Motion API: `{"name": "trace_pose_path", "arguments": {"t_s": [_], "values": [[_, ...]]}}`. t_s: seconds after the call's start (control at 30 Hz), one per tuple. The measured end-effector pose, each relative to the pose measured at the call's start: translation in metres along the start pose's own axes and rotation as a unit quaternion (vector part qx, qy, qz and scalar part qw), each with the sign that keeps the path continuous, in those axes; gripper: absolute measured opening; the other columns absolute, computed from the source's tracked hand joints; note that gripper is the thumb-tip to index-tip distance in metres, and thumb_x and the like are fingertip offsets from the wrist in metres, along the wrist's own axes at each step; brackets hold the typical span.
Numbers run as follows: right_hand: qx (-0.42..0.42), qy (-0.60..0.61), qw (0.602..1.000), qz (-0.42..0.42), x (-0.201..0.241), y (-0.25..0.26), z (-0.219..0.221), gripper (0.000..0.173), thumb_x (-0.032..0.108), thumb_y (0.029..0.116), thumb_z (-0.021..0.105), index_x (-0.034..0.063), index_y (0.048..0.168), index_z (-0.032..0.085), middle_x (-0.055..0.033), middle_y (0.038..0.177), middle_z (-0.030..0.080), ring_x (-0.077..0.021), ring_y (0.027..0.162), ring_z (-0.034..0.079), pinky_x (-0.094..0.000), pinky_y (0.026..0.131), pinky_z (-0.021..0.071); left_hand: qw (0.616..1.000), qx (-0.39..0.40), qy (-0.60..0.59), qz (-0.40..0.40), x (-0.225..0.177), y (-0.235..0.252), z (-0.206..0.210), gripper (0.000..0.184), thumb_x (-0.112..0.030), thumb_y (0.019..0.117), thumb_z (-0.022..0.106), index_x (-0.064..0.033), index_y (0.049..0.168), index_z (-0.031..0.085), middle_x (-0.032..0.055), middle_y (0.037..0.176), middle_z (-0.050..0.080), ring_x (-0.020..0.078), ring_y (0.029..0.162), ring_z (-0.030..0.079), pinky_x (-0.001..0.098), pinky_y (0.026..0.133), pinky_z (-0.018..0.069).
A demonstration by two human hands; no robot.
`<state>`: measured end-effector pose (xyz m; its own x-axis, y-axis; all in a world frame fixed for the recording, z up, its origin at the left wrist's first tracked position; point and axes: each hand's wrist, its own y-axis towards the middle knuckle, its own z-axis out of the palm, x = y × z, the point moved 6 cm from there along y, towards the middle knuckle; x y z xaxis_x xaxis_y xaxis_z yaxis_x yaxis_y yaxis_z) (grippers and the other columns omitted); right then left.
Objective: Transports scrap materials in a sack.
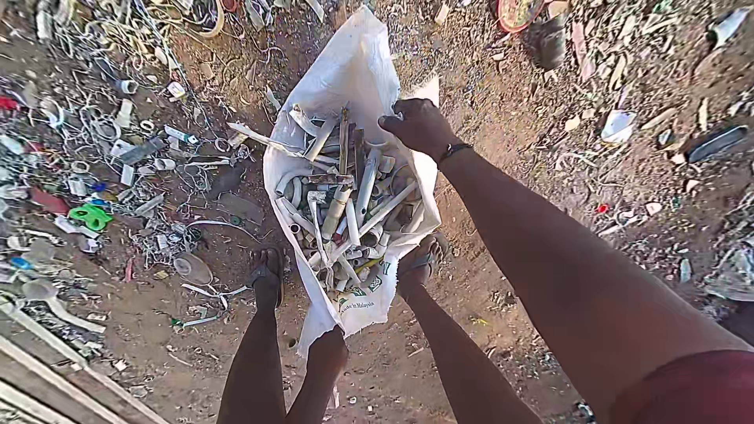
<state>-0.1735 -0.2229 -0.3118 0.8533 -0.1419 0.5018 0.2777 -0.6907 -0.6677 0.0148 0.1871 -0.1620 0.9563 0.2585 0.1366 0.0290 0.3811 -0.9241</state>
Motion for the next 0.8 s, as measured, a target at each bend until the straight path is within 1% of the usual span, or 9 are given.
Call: {"name": "trace_pose_path", "arguments": {"t_s": [0.07,0.2,0.27,0.3,0.43,0.5,0.63,0.7,0.8], "values": [[0.044,-0.001,0.998,-0.053,0.027,-0.04,0.024,0.038,0.04,0.1021,0.059,0.0025,0.096,0.067,-0.0176,0.088,0.068,-0.0366,0.086,0.067,-0.0612,0.075,0.0507,1.0,-0.01,-0.021,0.003,0.004,-0.009,0.0,0.037,-0.018,0.1046,0.047,-0.0063,0.138,0.057,0.0187,0.131,0.066,0.0351,0.124,0.062,0.0556,0.1,0.0509],[0.106,-0.011,0.986,-0.128,0.057,-0.14,0.059,0.026,0.027,0.0992,0.064,0.0017,0.095,0.071,-0.0179,0.091,0.068,-0.0373,0.086,0.068,-0.0592,0.073,0.052,0.997,-0.049,-0.066,0.007,0.02,-0.033,-0.002,0.038,-0.016,0.1048,0.047,-0.0033,0.14,0.054,0.0208,0.133,0.064,0.0357,0.126,0.061,0.0537,0.103,0.05],[0.112,-0.017,0.984,-0.141,0.067,-0.186,0.06,0.021,0.024,0.0965,0.068,0.0032,0.093,0.071,-0.0169,0.087,0.067,-0.0359,0.081,0.068,-0.0566,0.069,0.0526,0.992,-0.077,-0.098,0.011,0.027,-0.058,-0.01,0.039,-0.014,0.1054,0.046,-0.0003,0.141,0.052,0.0232,0.134,0.062,0.0368,0.127,0.06,0.0531,0.105,0.0486],[0.127,-0.02,0.983,-0.132,0.073,-0.204,0.057,0.021,0.023,0.0978,0.066,0.0026,0.096,0.072,-0.0181,0.09,0.068,-0.0367,0.084,0.069,-0.0567,0.072,0.0533,0.989,-0.088,-0.12,0.014,0.03,-0.072,-0.016,0.04,-0.012,0.1054,0.046,0.001,0.142,0.051,0.0245,0.135,0.061,0.0374,0.128,0.059,0.0532,0.106,0.0473],[0.178,-0.051,0.979,-0.085,0.109,-0.253,0.016,0.026,0.018,0.1024,0.056,-0.0027,0.11,0.069,-0.0263,0.107,0.068,-0.0438,0.102,0.067,-0.0596,0.088,0.0515,0.971,-0.154,-0.18,0.038,0.038,-0.107,-0.029,0.039,-0.014,0.1072,0.046,0.0011,0.142,0.052,0.0256,0.133,0.062,0.0379,0.128,0.059,0.0527,0.108,0.046],[0.165,-0.058,0.982,-0.078,0.122,-0.269,-0.009,0.027,0.019,0.1023,0.055,-0.0034,0.109,0.068,-0.0274,0.108,0.068,-0.045,0.103,0.067,-0.0607,0.089,0.0513,0.964,-0.186,-0.188,0.043,0.039,-0.124,-0.033,0.036,-0.015,0.1072,0.047,0.0018,0.139,0.054,0.0256,0.13,0.063,0.0376,0.125,0.061,0.0523,0.106,0.047],[0.176,-0.072,0.981,-0.03,0.145,-0.316,-0.045,0.03,0.021,0.104,0.054,-0.0007,0.119,0.067,-0.0265,0.114,0.066,-0.0446,0.108,0.066,-0.0613,0.091,0.0501,0.952,-0.22,-0.205,0.053,0.047,-0.19,-0.035,0.035,-0.013,0.1065,0.045,0.0021,0.135,0.058,0.0251,0.131,0.063,0.0366,0.126,0.06,0.0517,0.106,0.0468],[0.152,-0.06,0.986,-0.014,0.16,-0.346,-0.064,0.03,0.02,0.104,0.054,-0.0023,0.12,0.067,-0.0272,0.114,0.067,-0.0448,0.108,0.066,-0.0608,0.092,0.0498,0.951,-0.232,-0.192,0.072,0.054,-0.22,-0.028,0.036,-0.015,0.107,0.045,0.0009,0.136,0.058,0.024,0.131,0.064,0.0358,0.126,0.061,0.0515,0.106,0.047],[0.051,-0.023,0.998,0.008,0.179,-0.395,-0.102,0.031,0.019,0.1028,0.058,-0.0071,0.116,0.068,-0.029,0.108,0.068,-0.0447,0.105,0.067,-0.0586,0.093,0.0502,0.944,-0.246,-0.177,0.128,0.052,-0.259,-0.018,0.036,-0.014,0.1066,0.046,0.0026,0.136,0.058,0.0256,0.132,0.063,0.0375,0.128,0.059,0.0522,0.108,0.0451]]}}
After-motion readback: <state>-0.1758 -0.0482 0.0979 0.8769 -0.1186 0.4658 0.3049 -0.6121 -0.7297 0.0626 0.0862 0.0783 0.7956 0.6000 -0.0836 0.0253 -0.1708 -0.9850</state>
